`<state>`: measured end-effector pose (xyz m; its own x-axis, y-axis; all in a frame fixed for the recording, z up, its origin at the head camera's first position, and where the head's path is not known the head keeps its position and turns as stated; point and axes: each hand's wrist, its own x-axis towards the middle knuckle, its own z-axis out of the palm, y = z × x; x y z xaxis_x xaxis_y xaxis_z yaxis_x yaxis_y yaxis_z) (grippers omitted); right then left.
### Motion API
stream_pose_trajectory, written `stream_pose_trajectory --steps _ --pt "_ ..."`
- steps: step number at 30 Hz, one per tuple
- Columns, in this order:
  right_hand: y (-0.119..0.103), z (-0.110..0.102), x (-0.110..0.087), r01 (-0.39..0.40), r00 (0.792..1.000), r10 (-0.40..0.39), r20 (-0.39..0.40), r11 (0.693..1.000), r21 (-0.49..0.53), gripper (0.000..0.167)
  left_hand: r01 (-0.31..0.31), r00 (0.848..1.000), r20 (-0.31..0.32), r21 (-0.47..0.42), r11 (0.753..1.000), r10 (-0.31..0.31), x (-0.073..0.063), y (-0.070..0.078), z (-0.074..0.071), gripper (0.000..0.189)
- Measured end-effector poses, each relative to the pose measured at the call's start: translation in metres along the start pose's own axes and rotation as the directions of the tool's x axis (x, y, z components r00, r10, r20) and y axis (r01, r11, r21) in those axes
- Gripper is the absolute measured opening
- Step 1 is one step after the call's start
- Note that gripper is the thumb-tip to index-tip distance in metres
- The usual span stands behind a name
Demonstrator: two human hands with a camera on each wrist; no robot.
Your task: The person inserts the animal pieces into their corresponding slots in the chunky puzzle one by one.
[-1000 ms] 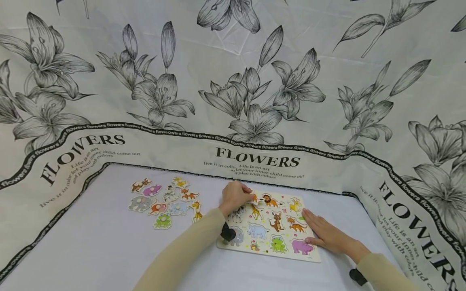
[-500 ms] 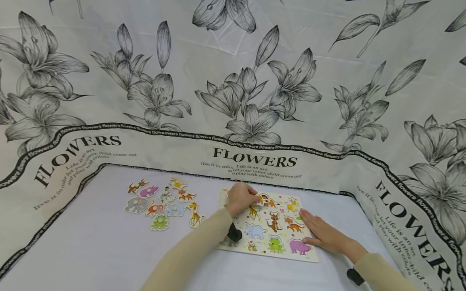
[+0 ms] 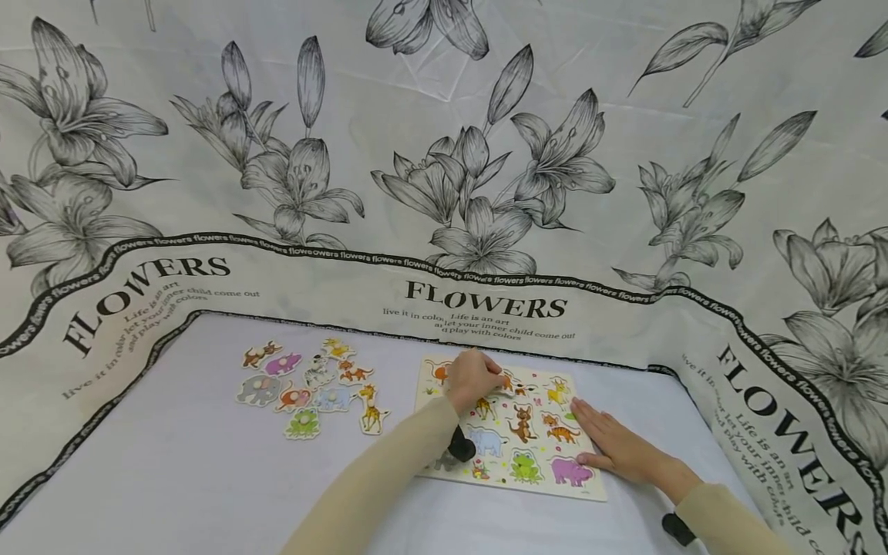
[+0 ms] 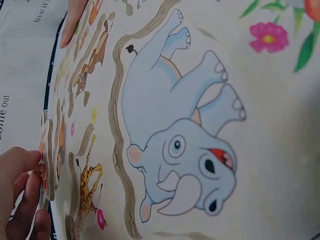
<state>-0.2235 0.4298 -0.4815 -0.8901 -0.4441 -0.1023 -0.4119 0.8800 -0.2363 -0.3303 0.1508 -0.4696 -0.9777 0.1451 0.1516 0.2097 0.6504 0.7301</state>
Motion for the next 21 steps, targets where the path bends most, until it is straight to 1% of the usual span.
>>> stream_pose_trajectory --steps 4,9,16,21 --pt "0.0 0.0 -0.001 0.022 1.0 -0.022 -0.011 1.0 0.008 0.086 -0.025 1.0 -0.017 0.024 0.999 0.025 0.0 0.002 0.004 0.01" --pt "-0.003 -0.002 -0.001 0.001 1.0 -0.002 0.008 1.0 0.027 0.087 -0.039 0.999 -0.015 0.018 0.999 0.039 0.003 -0.001 0.011 0.01" --pt "-0.001 -0.002 -0.001 -0.011 1.0 0.011 0.022 1.0 0.027 0.087 -0.1 0.995 -0.025 0.009 0.995 0.1 0.003 -0.003 0.018 0.008" --pt "-0.002 -0.001 -0.001 -0.006 1.0 0.006 0.014 1.0 0.022 0.087 -0.09 0.996 -0.016 0.027 0.996 0.091 0.004 -0.001 0.019 0.009"
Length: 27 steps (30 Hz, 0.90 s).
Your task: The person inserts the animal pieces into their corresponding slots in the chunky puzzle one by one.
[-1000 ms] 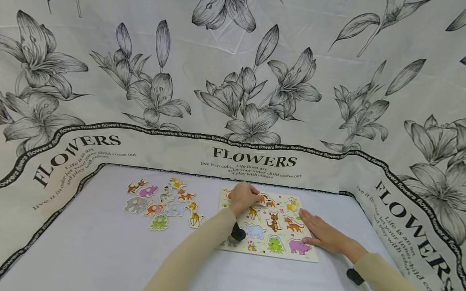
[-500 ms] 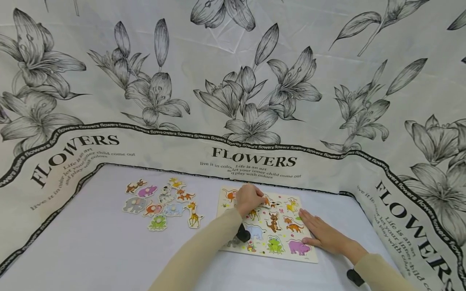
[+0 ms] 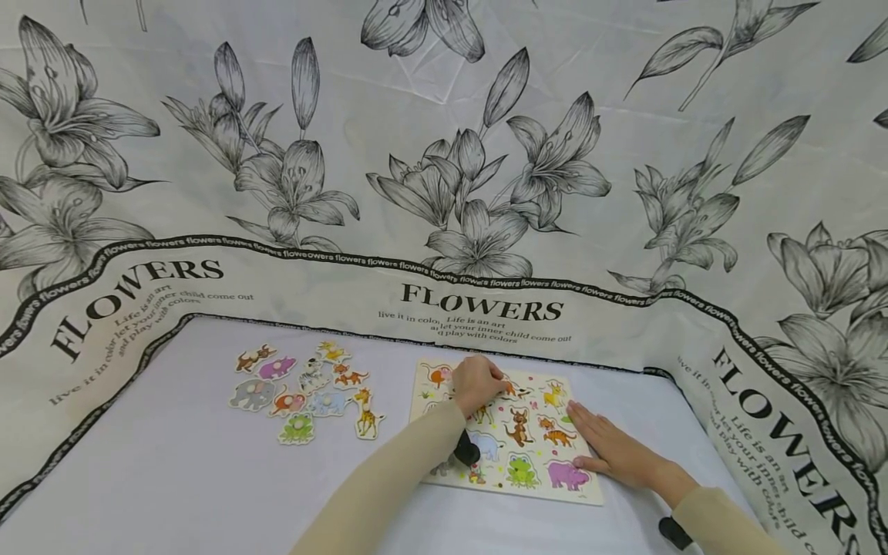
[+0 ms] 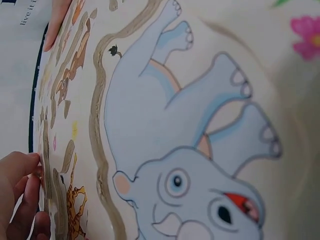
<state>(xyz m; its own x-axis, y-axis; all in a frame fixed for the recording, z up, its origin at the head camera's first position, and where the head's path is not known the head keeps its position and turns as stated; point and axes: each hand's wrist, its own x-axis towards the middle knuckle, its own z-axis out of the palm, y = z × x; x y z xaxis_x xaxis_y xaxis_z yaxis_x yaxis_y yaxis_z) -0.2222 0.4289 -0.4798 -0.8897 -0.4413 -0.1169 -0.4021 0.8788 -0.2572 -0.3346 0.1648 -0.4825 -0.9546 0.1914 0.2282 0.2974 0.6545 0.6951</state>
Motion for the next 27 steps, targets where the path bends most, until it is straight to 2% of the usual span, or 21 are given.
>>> stream_pose_trajectory --steps 8,18,27 --pt "-0.002 -0.002 0.0 -0.004 1.0 0.004 0.009 1.0 0.007 0.087 0.016 1.0 0.002 0.029 0.999 -0.016 0.0 0.005 0.0 0.009" --pt "-0.003 -0.001 -0.001 -0.004 1.0 0.004 0.013 1.0 0.023 0.087 0.052 0.998 0.043 0.013 0.999 -0.053 0.001 0.007 0.004 0.009" --pt "-0.002 -0.002 -0.002 0.024 1.0 -0.024 -0.006 1.0 0.017 0.086 0.05 0.998 0.021 0.039 0.998 -0.051 -0.002 0.012 0.004 0.012"
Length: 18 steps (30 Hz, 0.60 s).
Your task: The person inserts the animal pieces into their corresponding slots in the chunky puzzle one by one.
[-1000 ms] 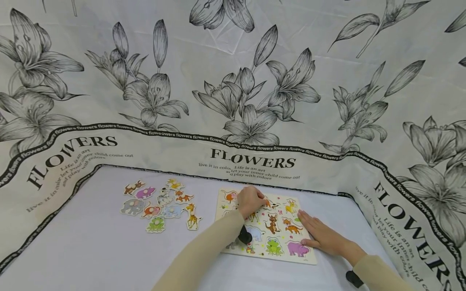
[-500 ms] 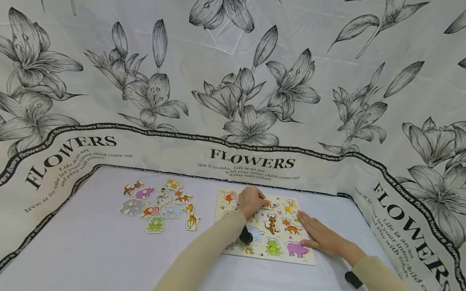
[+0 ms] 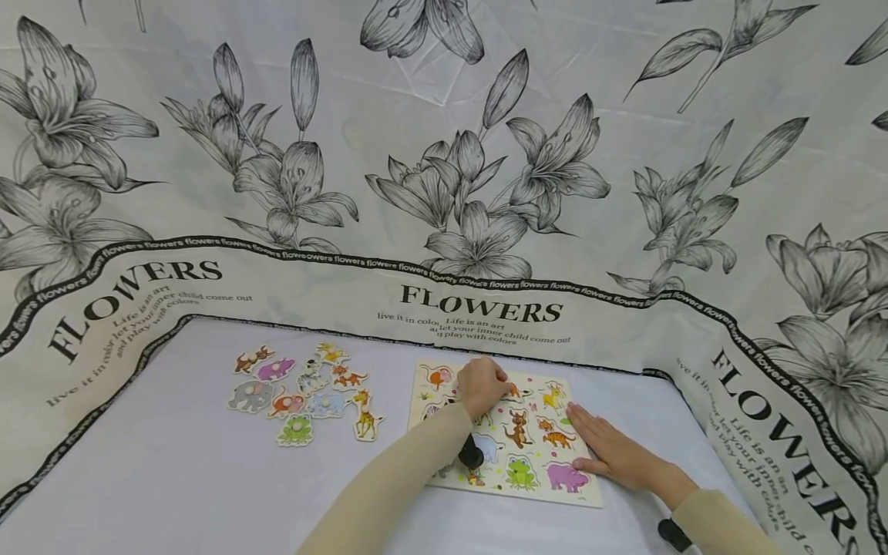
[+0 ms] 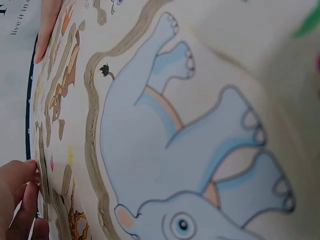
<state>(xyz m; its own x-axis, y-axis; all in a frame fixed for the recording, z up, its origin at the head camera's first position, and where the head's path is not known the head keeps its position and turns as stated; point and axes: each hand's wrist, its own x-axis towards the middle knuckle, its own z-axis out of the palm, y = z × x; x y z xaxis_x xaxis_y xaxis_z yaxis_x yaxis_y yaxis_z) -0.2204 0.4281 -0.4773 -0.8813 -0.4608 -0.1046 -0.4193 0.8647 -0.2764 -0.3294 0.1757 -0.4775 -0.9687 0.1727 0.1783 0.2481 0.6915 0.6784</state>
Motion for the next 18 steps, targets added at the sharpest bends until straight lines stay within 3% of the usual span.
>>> stream_pose_trajectory --steps 9,18 --pt "0.001 0.0007 0.0 0.006 1.0 -0.006 -0.002 1.0 -0.004 0.086 -0.046 0.998 -0.031 0.026 0.999 0.047 -0.0021 0.0012 0.0009 0.012" --pt "0.0004 0.0014 -0.0008 0.019 1.0 -0.019 -0.016 1.0 -0.008 0.084 -0.039 0.999 -0.032 0.032 0.999 0.04 -0.001 -0.0012 0.0068 0.009"
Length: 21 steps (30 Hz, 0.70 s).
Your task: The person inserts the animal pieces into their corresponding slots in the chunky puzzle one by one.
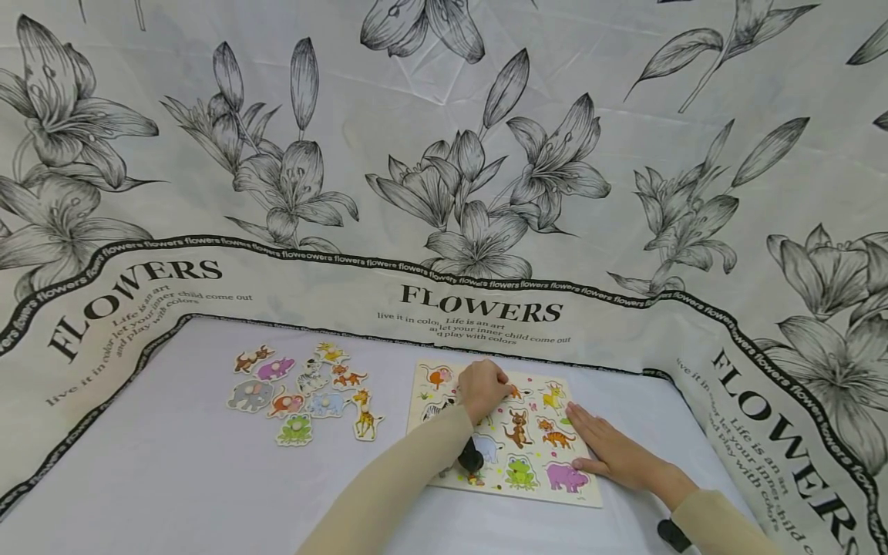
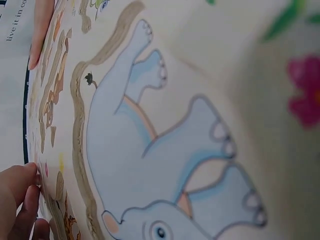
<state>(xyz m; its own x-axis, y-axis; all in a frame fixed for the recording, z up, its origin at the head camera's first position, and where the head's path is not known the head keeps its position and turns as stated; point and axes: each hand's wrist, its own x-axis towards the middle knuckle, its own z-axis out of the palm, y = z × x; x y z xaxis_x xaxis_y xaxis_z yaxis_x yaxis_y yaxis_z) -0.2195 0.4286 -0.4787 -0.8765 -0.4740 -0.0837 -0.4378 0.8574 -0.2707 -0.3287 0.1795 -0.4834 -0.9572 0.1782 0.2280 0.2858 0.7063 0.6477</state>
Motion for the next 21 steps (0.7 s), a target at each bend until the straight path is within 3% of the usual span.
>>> stream_pose_trajectory --steps 10,21 --pt "-0.003 -0.003 0.001 -0.05 0.998 0.049 0.036 0.998 0.027 0.087 0.011 0.995 0.097 -0.045 0.999 -0.006 -0.003 0.001 -0.01 0.01" --pt "-0.001 -0.002 0.001 -0.024 1.0 0.023 0.014 1.0 0.016 0.086 0.007 0.971 0.239 -0.128 0.992 0.025 -0.015 0.007 -0.032 0.018"
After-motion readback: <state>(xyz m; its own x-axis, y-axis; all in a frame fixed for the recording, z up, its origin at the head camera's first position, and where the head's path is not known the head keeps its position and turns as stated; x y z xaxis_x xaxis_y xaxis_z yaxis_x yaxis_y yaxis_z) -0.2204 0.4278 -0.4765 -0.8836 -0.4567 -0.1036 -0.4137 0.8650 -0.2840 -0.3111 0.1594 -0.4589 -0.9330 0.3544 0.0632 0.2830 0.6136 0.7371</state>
